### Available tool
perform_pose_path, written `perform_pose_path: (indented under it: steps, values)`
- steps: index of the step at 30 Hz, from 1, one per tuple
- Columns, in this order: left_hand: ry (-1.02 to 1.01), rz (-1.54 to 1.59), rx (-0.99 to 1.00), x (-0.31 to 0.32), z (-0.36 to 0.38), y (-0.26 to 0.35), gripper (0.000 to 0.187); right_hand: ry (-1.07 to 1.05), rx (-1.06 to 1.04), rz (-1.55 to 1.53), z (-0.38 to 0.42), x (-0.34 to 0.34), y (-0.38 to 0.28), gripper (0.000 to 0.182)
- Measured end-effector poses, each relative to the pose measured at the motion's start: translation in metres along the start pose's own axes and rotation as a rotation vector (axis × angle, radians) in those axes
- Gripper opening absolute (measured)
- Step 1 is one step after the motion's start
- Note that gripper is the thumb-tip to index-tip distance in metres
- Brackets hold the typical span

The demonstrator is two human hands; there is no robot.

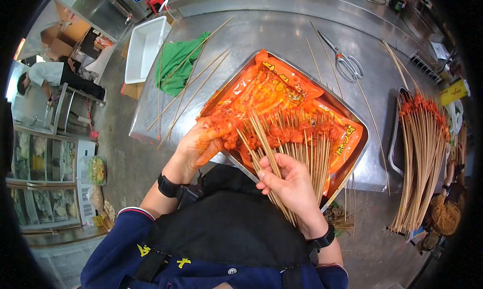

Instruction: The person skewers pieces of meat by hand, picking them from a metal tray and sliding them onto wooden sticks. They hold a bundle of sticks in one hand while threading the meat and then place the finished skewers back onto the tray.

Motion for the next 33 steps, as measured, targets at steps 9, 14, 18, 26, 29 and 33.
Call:
perform_pose_path:
  steps: [9, 14, 18, 26, 29, 33]
  values:
    - [-0.013, -0.291, -0.132, 0.012, 0.008, -0.014, 0.023, 0.034, -0.045, 0.042, 0.001, 0.003, 0.001, 0.017]
    - [0.008, -0.298, -0.104, 0.008, 0.008, -0.021, 0.021, 0.171, -0.182, 0.251, 0.005, 0.002, -0.001, 0.014]
    - [0.069, -0.304, -0.029, 0.014, 0.005, -0.024, 0.019, 0.247, -0.341, 0.455, 0.010, -0.002, -0.006, 0.013]
    - [0.005, -0.291, -0.059, 0.020, 0.005, -0.016, 0.021, 0.178, -0.258, 0.246, 0.012, -0.006, -0.012, 0.016]
    - [0.020, -0.287, -0.023, 0.025, 0.003, -0.018, 0.020, 0.176, -0.252, 0.242, 0.011, -0.010, -0.010, 0.018]
    - [0.046, -0.311, -0.017, 0.018, 0.000, -0.024, 0.022, 0.103, -0.126, 0.217, 0.015, -0.015, -0.016, 0.019]
Point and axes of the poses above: each hand's wrist, its own z-axis away from the middle knuckle, its own x-axis out of the palm, y = z × x, the point moved 2 cm from there along -z, towards the middle knuckle, and after that the axes turned 1 degree about -z, right-handed, at the moved point
